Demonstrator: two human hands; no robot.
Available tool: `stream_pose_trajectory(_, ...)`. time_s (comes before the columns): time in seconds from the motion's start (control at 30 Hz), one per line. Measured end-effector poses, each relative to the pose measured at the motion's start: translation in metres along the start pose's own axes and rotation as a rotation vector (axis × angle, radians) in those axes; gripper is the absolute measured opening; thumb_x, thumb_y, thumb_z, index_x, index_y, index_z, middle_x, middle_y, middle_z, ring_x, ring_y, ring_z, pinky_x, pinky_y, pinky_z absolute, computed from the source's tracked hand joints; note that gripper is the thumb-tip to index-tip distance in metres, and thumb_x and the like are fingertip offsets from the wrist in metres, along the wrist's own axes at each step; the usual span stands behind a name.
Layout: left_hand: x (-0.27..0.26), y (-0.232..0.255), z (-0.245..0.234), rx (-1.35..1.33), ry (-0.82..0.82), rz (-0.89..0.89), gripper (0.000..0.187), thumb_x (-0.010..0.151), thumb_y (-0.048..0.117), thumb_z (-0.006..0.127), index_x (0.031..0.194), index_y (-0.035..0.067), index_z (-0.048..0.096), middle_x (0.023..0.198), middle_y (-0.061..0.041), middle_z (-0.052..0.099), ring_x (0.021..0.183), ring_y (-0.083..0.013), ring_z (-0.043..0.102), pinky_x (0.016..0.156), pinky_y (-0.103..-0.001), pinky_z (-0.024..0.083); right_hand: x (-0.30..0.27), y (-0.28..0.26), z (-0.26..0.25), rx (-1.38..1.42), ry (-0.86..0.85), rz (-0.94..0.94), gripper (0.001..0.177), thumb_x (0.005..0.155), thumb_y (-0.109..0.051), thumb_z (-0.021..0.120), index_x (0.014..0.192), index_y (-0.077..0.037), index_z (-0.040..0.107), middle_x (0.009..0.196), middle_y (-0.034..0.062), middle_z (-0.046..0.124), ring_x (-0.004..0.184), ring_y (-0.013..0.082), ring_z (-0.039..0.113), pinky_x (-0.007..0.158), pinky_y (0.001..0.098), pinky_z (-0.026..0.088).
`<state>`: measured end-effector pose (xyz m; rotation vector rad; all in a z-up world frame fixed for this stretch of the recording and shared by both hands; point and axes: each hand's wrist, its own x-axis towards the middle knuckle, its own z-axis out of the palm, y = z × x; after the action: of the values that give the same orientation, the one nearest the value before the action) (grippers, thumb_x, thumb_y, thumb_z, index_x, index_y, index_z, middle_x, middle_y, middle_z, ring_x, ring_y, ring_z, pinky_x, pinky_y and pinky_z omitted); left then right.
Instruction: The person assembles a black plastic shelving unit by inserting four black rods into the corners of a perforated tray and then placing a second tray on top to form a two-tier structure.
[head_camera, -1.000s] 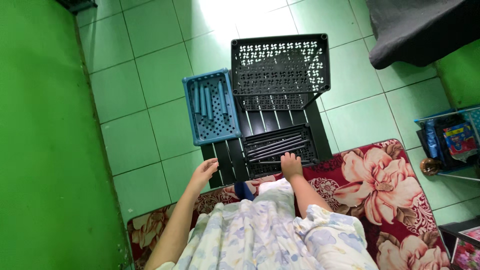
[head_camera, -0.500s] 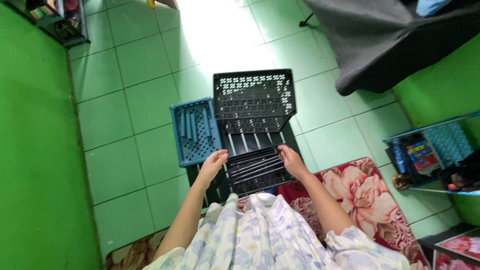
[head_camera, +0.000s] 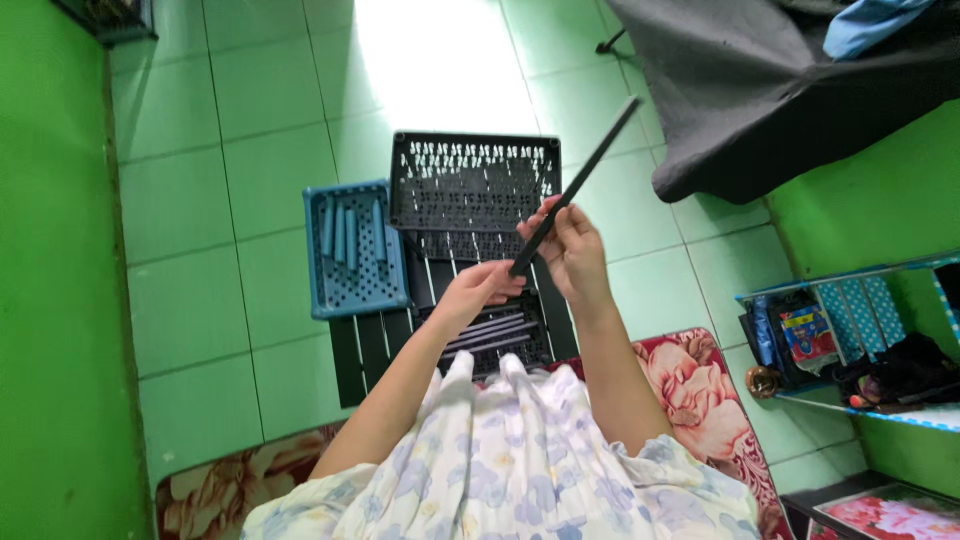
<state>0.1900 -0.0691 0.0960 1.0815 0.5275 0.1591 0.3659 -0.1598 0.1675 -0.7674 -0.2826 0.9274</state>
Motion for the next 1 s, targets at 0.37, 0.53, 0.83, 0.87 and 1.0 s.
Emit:
stream_pose_trajectory(0.37, 0.019, -0.014, 0.01, 0.06, 0.161, 0.141, 0.033, 0.102, 0.019, 0.065, 0.128, -0.002, 0.068, 0.098, -0.007, 0.077, 0.086, -0.0101, 0.069, 0.074, -0.023, 0.052, -0.004, -0.012, -0.021, -0.213, -0.075, 0.018, 0.02, 0.108, -0.015, 0.055, 0.121, -0.001, 0.06, 0.111, 0.0095, 0.064, 0.106, 0.0226, 0.069, 0.097, 0.0397, 0.06)
stream_pose_trajectory(0.53, 0.024, -0.037, 0.007, 0.13, 0.233, 0.133, 0.025, 0.1, 0.015, 0.064, 0.118, -0.002, 0.067, 0.094, -0.004, 0.076, 0.086, -0.0097, 0.071, 0.078, -0.024, 0.054, -0.011, -0.008, -0.015, -0.384, -0.141, -0.015, 0.034, 0.108, -0.008, 0.055, 0.141, -0.002, 0.052, 0.119, 0.0077, 0.062, 0.111, 0.018, 0.067, 0.099, 0.0317, 0.057)
stream_pose_trajectory(0.83, 0.011, -0.038, 0.013, 0.371, 0.241, 0.069, 0.023, 0.101, 0.016, 0.062, 0.117, 0.002, 0.071, 0.089, -0.005, 0.073, 0.082, -0.0098, 0.067, 0.08, -0.025, 0.056, -0.012, -0.024, -0.039, -1.53, 0.038, -0.695, 0.063, 0.088, 0.016, 0.055, 0.144, -0.012, 0.055, 0.129, 0.019, 0.043, 0.111, 0.0319, 0.057, 0.089, 0.0326, 0.056)
stream_pose_trajectory(0.87, 0.009, -0.035, 0.015, 0.422, 0.229, 0.034, 0.023, 0.101, 0.017, 0.062, 0.118, 0.003, 0.071, 0.089, -0.006, 0.072, 0.082, -0.0097, 0.067, 0.08, -0.025, 0.056, -0.008, -0.022, -0.047, -1.488, 0.104, -0.612, 0.057, 0.092, 0.013, 0.054, 0.142, -0.014, 0.056, 0.129, 0.0192, 0.041, 0.109, 0.0291, 0.058, 0.09, 0.0315, 0.058)
stream_pose_trajectory(1.0, 0.011, -0.018, 0.016, 0.633, 0.238, 0.261, 0.035, 0.105, 0.029, 0.057, 0.128, 0.006, 0.069, 0.121, -0.012, 0.065, 0.113, -0.0232, 0.059, 0.1, -0.04, 0.049, 0.011, -0.014, -0.087, -1.58, 0.359, -0.411, 0.032, 0.103, -0.008, 0.061, 0.134, -0.015, 0.063, 0.116, 0.0178, 0.039, 0.093, 0.0248, 0.054, 0.084, 0.0324, 0.053)
